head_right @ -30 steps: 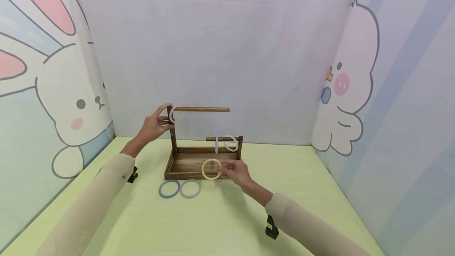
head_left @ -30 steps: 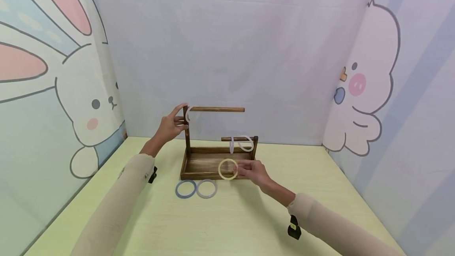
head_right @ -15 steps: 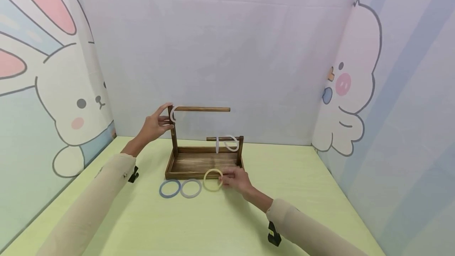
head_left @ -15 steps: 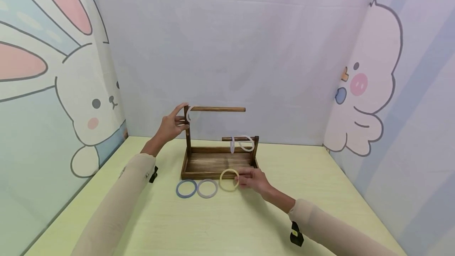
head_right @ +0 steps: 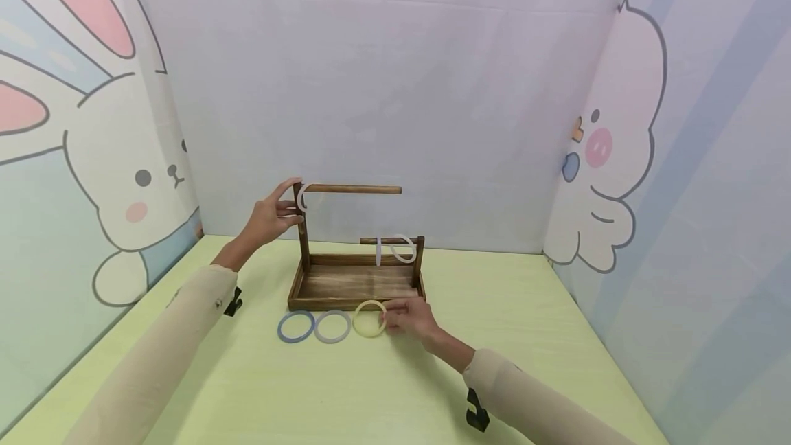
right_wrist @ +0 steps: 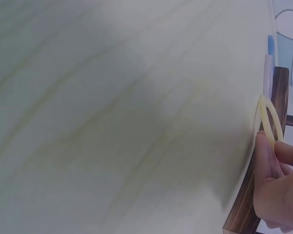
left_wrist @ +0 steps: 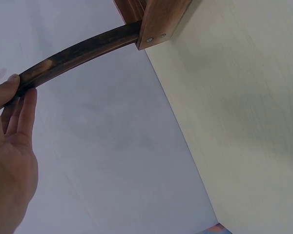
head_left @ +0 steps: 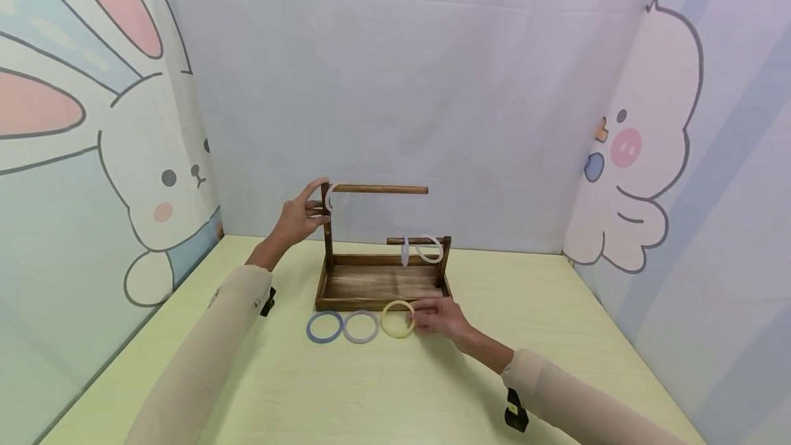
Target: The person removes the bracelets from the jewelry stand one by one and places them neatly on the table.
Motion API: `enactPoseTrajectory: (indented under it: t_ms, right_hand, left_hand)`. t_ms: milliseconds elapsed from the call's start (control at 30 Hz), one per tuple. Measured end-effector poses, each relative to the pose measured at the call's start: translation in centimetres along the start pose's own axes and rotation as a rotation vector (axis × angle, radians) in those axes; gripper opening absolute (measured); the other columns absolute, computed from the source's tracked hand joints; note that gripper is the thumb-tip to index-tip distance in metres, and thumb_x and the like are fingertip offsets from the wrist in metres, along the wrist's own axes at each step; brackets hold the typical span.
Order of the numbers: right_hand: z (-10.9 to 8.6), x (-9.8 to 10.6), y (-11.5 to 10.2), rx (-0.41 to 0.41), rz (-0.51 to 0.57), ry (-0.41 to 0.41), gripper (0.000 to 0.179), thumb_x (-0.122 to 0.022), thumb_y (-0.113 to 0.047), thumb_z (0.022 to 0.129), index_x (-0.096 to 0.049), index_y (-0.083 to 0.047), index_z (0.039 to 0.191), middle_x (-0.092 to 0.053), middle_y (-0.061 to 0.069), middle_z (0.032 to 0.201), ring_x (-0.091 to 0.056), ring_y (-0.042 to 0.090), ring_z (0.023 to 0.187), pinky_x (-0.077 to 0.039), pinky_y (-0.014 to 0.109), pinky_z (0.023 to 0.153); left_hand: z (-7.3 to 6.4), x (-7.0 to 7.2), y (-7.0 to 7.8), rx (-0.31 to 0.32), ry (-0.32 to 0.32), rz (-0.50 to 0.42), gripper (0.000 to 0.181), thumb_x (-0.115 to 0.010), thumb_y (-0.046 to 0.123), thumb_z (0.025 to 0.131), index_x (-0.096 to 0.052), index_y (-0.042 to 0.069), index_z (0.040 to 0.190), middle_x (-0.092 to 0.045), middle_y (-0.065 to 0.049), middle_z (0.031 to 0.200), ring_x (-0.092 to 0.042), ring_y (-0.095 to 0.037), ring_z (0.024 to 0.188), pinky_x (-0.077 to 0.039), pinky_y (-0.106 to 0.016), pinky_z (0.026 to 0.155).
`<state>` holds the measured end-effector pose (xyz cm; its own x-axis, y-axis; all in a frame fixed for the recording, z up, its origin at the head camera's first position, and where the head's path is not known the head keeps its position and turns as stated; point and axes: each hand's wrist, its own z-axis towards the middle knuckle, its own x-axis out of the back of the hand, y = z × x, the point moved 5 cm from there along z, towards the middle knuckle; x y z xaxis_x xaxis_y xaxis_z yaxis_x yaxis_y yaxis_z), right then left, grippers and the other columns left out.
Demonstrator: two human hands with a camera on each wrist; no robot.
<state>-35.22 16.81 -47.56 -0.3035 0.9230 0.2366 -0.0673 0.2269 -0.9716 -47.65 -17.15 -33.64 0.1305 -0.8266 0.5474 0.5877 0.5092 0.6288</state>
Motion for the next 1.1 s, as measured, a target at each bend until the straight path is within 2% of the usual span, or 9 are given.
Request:
enactPoseTrajectory:
  t_ms: [367,500,667,1100]
  right_hand:
    - [-0.01,-0.21,0.81,-0.012,0.012,0.041,0.031,-0.073,0.002,0.094,-0.068,0.017,0.121,-0.075,0.028,0.099,-0.078,0.03,0.083,-0.066,0.039,0.075]
    - [-0.05,-0.02,0.62,0.017,-0.024,0.062,0.029,-0.076,-0.001,0.093,-0.071,0.015,0.117,-0.076,0.027,0.093,-0.078,0.034,0.08,-0.066,0.04,0.072]
    - [0.08,0.2,0.71,0.032,-0.043,0.098,0.027,-0.079,-0.001,0.091,-0.073,0.013,0.113,-0.077,0.024,0.088,-0.078,0.032,0.076,-0.066,0.038,0.069]
    - [0.06,0.27,0.93,0.079,-0.053,0.14,0.024,-0.082,0.0,0.087,-0.074,0.014,0.106,-0.076,0.025,0.086,-0.078,0.036,0.075,-0.066,0.038,0.065]
  left_hand:
    - [-0.01,0.0,-0.18,-0.004,0.005,0.01,0.091,-0.077,-0.01,0.088,-0.039,0.033,0.159,-0.071,-0.029,0.12,-0.073,-0.04,0.107,-0.062,-0.051,0.088]
    - [0.0,0.0,-0.14,0.001,0.004,0.015,0.092,-0.078,-0.008,0.089,-0.038,0.035,0.159,-0.071,-0.029,0.12,-0.074,-0.04,0.106,-0.063,-0.05,0.087]
    - [-0.01,0.01,0.04,0.0,0.0,0.005,0.092,-0.078,-0.008,0.089,-0.038,0.034,0.16,-0.071,-0.029,0.12,-0.074,-0.039,0.106,-0.063,-0.049,0.087]
    - [0.03,0.03,0.03,0.008,-0.006,0.002,0.09,-0.077,-0.007,0.09,-0.038,0.032,0.16,-0.071,-0.029,0.121,-0.073,-0.039,0.108,-0.062,-0.049,0.088]
